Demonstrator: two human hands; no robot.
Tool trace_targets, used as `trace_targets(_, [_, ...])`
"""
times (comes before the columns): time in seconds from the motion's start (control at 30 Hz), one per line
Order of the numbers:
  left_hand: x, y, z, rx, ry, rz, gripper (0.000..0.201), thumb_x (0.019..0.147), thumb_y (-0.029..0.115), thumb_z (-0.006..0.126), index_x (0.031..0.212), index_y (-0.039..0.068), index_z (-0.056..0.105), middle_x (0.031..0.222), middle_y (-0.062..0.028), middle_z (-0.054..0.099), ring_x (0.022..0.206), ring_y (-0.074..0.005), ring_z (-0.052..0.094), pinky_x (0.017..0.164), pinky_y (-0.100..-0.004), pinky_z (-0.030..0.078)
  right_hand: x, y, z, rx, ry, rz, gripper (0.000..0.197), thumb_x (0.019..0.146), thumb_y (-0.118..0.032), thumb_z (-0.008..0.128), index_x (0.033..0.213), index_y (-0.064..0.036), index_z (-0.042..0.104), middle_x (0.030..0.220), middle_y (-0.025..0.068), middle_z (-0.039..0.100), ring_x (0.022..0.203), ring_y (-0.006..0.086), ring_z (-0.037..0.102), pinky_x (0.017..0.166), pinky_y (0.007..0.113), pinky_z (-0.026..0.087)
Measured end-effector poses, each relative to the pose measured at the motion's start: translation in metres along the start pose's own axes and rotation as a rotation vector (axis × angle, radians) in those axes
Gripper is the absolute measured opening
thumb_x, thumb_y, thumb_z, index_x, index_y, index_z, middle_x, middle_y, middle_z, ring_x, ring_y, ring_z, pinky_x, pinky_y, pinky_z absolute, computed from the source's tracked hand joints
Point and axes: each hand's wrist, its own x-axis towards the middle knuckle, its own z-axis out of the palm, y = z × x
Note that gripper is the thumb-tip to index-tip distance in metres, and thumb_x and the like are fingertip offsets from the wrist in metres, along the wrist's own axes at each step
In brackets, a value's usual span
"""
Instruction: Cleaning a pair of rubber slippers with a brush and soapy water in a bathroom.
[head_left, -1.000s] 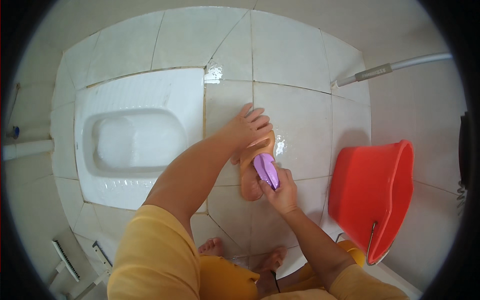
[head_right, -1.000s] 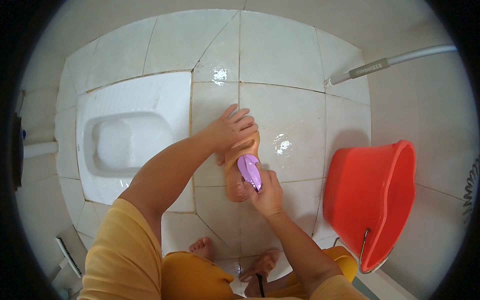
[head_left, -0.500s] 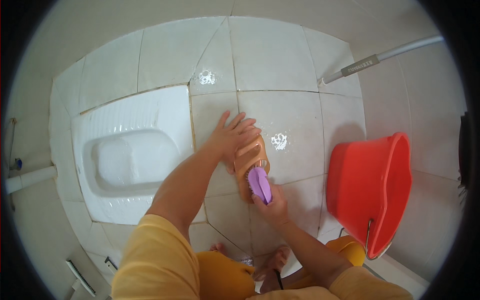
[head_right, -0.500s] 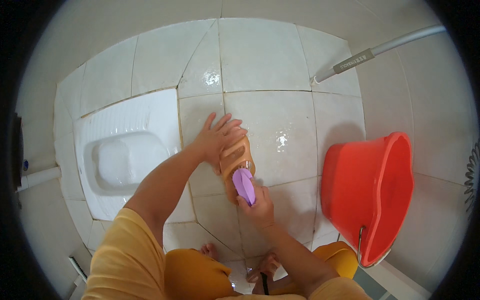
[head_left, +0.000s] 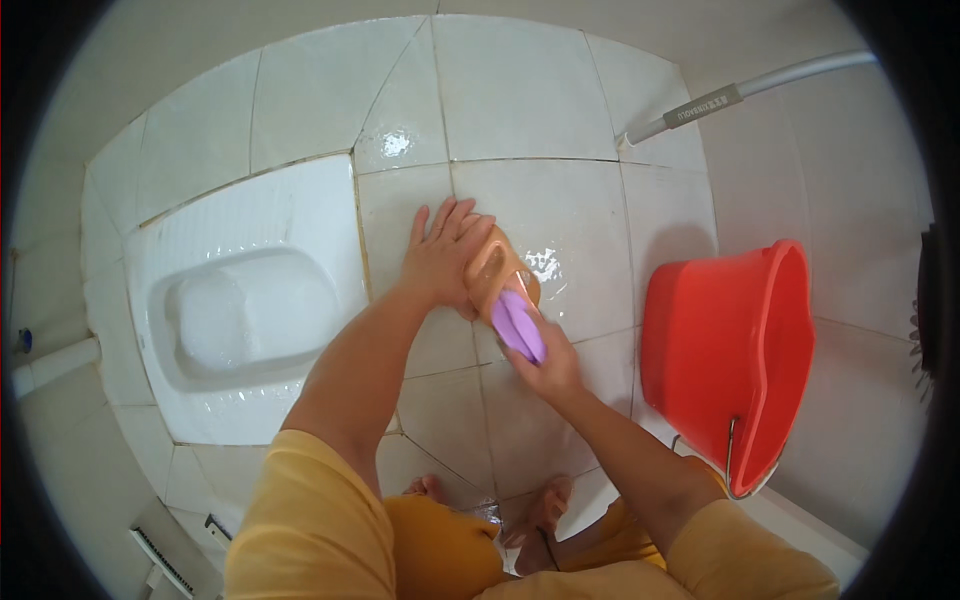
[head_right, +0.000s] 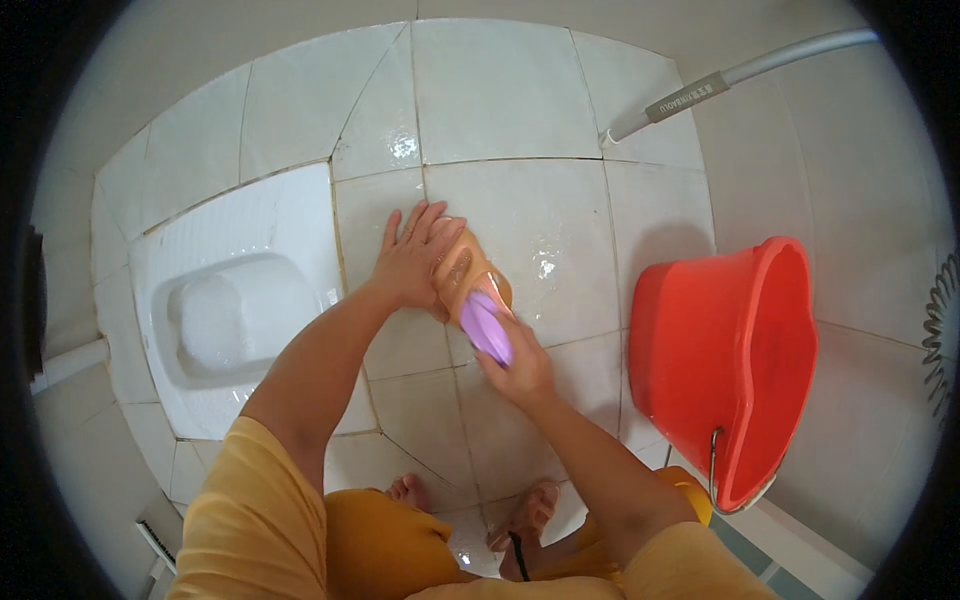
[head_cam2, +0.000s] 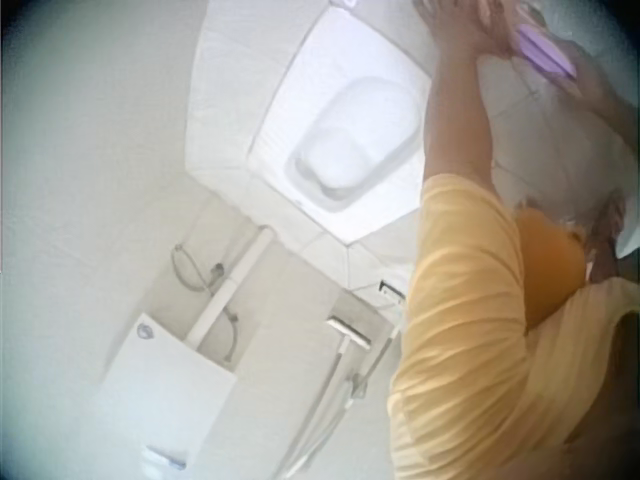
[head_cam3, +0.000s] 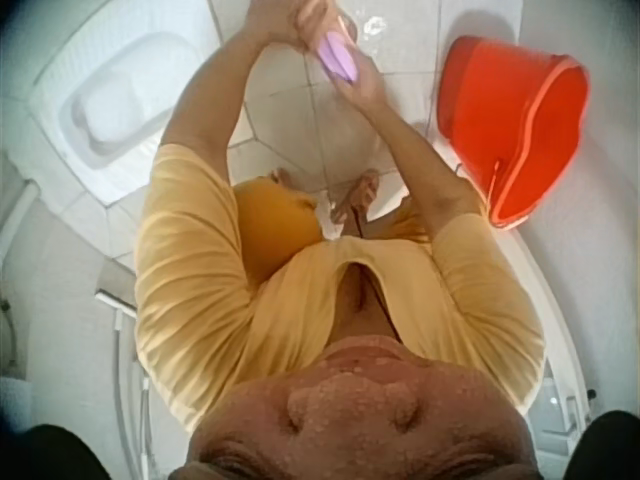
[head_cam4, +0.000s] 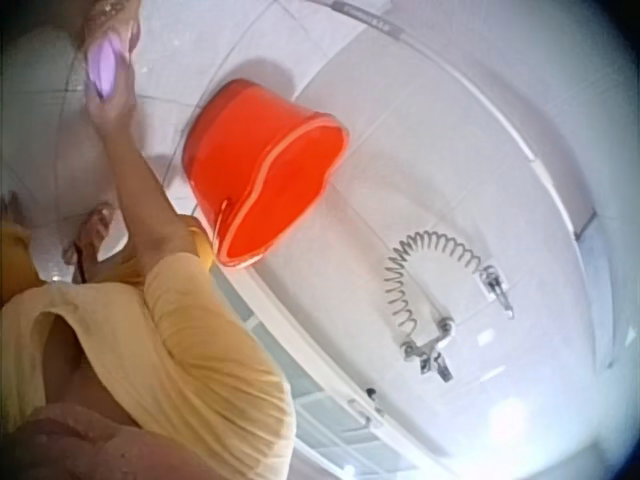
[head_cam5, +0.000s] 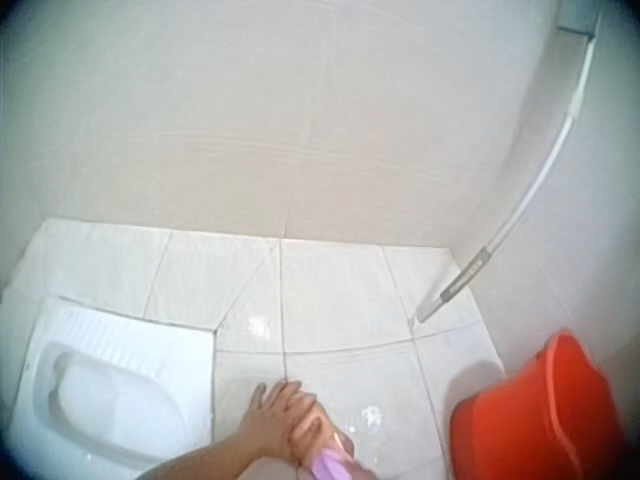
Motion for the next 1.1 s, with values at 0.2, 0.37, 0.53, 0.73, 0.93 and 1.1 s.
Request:
trace_targets(0.2, [0.004, 0.0, -0.002, 0.049, -0.047, -0.038, 0.13, 0.033, 0.039, 0.09, 0.147, 0.024, 0.029, 0.154, -0.0092, 0.017, 0.145, -0.0296, 0.007, 0.115, -0.0537, 0.001, 0.027, -0.031, -0.001, -0.086, 0.034, -0.09, 0.062, 0.074, -0.013, 0.075, 0.131, -0.0073, 0.051, 0.113, 0.0181, 0.06, 0.1, 0.0344, 0.062, 0.086, 0.039, 0.051])
trace_targets(0.37, [0.005, -0.003, 0.003, 0.019, -0.013, -0.007, 0.131, 0.032, 0.04, 0.09, 0.147, 0.025, 0.029, 0.155, -0.0091, 0.015, 0.146, -0.0303, 0.004, 0.115, -0.0548, 0.001, -0.036, 0.011, 0.002, -0.091, 0.074, 0.003, 0.062, 0.075, -0.018, 0.075, 0.13, -0.0063, 0.05, 0.109, 0.0194, 0.061, 0.098, 0.0363, 0.062, 0.084, 0.044, 0.05])
trace_targets(0.53, [0.006, 0.0, -0.003, 0.054, -0.023, -0.022, 0.132, 0.033, 0.04, 0.09, 0.148, 0.025, 0.027, 0.155, -0.0105, 0.015, 0.146, -0.0314, 0.004, 0.115, -0.0554, 0.001, 0.014, -0.026, -0.003, -0.1, 0.074, 0.011, 0.062, 0.074, -0.017, 0.075, 0.13, -0.0058, 0.051, 0.108, 0.0189, 0.061, 0.099, 0.0356, 0.062, 0.086, 0.043, 0.05])
trace_targets(0.73, [0.001, -0.002, 0.004, 0.085, -0.075, -0.015, 0.135, 0.035, 0.044, 0.09, 0.15, 0.025, 0.022, 0.155, -0.0115, 0.012, 0.146, -0.0314, 0.003, 0.114, -0.0551, 0.001, -0.056, 0.01, -0.001, -0.061, 0.083, 0.096, 0.056, 0.077, -0.018, 0.073, 0.127, -0.0043, 0.052, 0.11, 0.0196, 0.061, 0.101, 0.0351, 0.062, 0.084, 0.042, 0.05])
trace_targets(0.93, [-0.004, 0.004, -0.004, 0.115, -0.072, 0.003, 0.136, 0.036, 0.045, 0.09, 0.15, 0.025, 0.019, 0.156, -0.0126, 0.01, 0.146, -0.032, 0.0, 0.114, -0.0547, -0.001, -0.01, -0.02, -0.007, -0.062, 0.067, 0.147, 0.059, 0.077, -0.019, 0.075, 0.128, -0.0031, 0.05, 0.107, 0.0198, 0.063, 0.097, 0.0327, 0.064, 0.085, 0.041, 0.05])
trace_targets(1.1, [0.004, -0.002, -0.003, 0.107, -0.087, 0.011, 0.135, 0.036, 0.045, 0.09, 0.15, 0.025, 0.02, 0.156, -0.0128, 0.011, 0.146, -0.0324, 0.001, 0.114, -0.0551, -0.001, -0.066, 0.016, -0.002, 0.058, 0.166, 0.028, 0.049, 0.079, -0.018, 0.072, 0.121, 0.0002, 0.055, 0.107, 0.0198, 0.063, 0.097, 0.0345, 0.064, 0.084, 0.042, 0.05])
